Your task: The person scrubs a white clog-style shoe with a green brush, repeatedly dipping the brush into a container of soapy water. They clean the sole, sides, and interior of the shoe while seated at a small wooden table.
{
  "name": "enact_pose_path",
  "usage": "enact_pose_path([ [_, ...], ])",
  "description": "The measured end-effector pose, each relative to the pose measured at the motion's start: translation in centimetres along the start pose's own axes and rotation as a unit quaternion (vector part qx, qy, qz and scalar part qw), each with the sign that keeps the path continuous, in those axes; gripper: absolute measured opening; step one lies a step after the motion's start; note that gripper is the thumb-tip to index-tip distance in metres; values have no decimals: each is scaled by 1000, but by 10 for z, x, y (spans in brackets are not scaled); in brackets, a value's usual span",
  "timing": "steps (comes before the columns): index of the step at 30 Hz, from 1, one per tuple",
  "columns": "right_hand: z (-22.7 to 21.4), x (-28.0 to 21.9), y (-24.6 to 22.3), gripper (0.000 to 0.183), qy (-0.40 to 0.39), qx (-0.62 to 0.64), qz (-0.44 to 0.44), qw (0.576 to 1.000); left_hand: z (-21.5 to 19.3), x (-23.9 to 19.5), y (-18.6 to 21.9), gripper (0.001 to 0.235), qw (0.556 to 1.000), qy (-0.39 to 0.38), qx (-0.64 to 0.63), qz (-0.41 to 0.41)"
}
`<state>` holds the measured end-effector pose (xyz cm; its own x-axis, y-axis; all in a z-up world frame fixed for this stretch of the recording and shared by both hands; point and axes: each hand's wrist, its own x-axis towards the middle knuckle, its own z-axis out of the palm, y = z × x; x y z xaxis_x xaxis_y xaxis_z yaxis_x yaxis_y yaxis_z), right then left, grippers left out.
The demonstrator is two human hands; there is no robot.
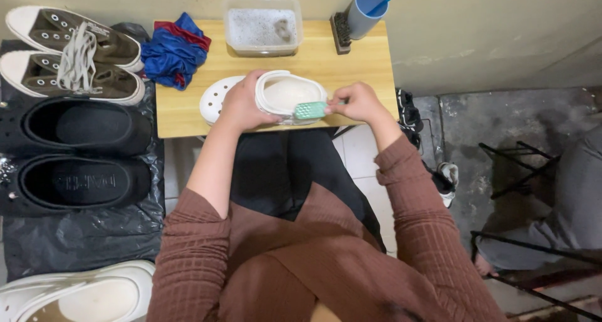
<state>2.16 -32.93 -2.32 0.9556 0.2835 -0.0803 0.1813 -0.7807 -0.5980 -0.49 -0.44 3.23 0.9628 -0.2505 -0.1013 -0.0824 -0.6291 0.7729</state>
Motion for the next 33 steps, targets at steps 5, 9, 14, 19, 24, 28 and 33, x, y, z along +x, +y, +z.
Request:
enact_pose_path([
  [5, 37, 10, -23, 17, 21, 29, -12, 999, 7, 7, -11, 103, 1000, 9, 12, -2],
  [9, 2, 2, -16, 16, -29, -5, 22, 999, 5, 5, -8, 99, 999, 2, 33, -3],
  [14, -57, 7, -11, 12, -90, 43, 34, 994, 6, 2, -8, 99, 1000, -2, 22, 0],
  [19, -59, 34, -32, 25, -173, 24, -16, 985, -5, 1, 5, 97, 1000, -2, 7, 21],
  [24, -29, 67, -39, 21, -292, 37, -5, 956, -2, 7, 1, 93, 999, 7, 0, 43],
  [28, 27, 92, -85, 21, -333, 53, -63, 939, -3, 4, -2, 93, 997, 23, -6, 70],
  [33, 36, 117, -66, 22, -388, 63, -34, 919, 10, 14, -25, 92, 995, 36, 8, 91],
])
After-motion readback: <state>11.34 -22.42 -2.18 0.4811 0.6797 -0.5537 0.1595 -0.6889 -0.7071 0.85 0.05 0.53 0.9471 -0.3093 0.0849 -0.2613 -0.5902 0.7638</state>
